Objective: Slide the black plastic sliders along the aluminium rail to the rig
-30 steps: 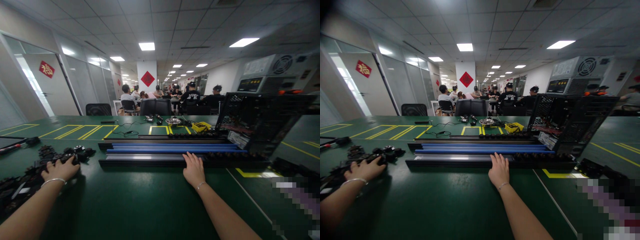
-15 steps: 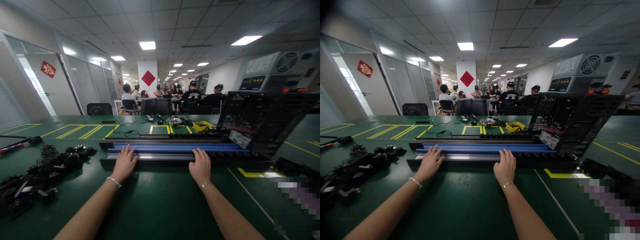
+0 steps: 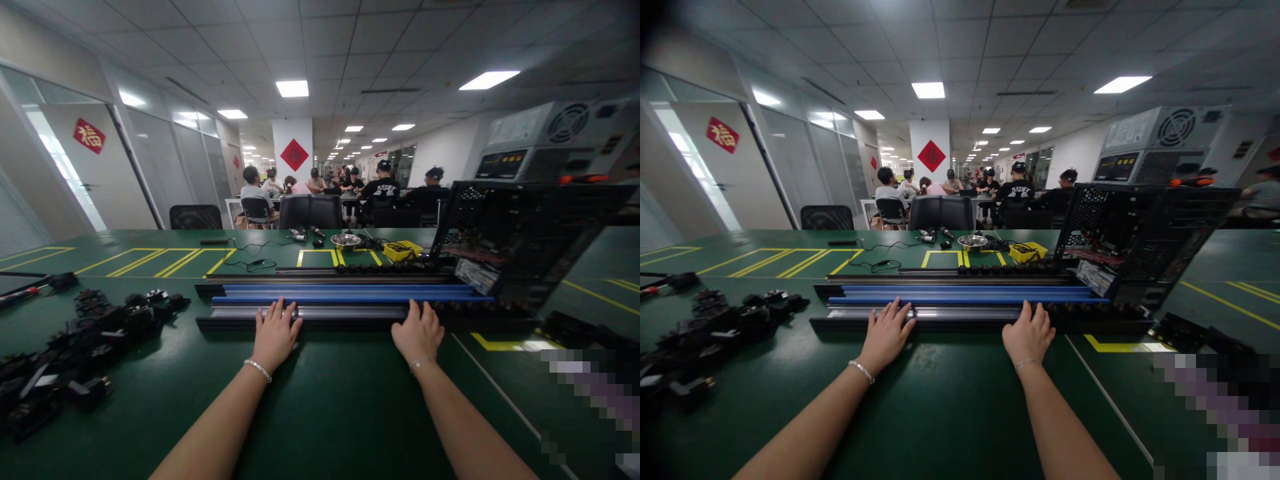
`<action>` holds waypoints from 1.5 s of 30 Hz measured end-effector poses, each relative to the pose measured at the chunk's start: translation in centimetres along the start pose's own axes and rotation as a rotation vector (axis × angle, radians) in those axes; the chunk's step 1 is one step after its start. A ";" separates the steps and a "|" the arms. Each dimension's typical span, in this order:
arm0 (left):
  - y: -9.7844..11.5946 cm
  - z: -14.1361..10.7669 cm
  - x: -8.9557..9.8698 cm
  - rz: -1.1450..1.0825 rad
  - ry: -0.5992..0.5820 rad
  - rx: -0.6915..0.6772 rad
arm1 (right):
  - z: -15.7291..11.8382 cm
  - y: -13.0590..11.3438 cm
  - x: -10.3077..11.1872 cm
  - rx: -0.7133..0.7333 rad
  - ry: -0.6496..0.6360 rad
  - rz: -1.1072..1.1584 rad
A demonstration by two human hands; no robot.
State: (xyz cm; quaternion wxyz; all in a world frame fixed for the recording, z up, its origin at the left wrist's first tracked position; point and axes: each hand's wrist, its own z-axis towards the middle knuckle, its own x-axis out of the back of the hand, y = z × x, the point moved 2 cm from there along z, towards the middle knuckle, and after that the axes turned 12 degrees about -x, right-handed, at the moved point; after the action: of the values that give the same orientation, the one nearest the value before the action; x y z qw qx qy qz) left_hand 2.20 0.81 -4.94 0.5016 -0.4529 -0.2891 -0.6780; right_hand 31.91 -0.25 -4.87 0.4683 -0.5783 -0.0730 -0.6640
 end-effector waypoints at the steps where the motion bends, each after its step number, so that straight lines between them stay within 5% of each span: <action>1: 0.0 0.0 0.0 -0.001 0.004 -0.004 | -0.1 -0.1 0.1 -0.003 -0.010 0.001; 45: 0.4 -0.2 0.2 -0.013 0.011 0.019 | -1.2 -1.3 0.8 0.142 -0.102 0.079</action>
State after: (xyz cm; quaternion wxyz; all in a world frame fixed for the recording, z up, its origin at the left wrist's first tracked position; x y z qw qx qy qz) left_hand 2.48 0.47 -4.84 0.5030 -0.4424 -0.2960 -0.6809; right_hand 30.26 -0.78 -4.03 0.5298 -0.5789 -0.1209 -0.6079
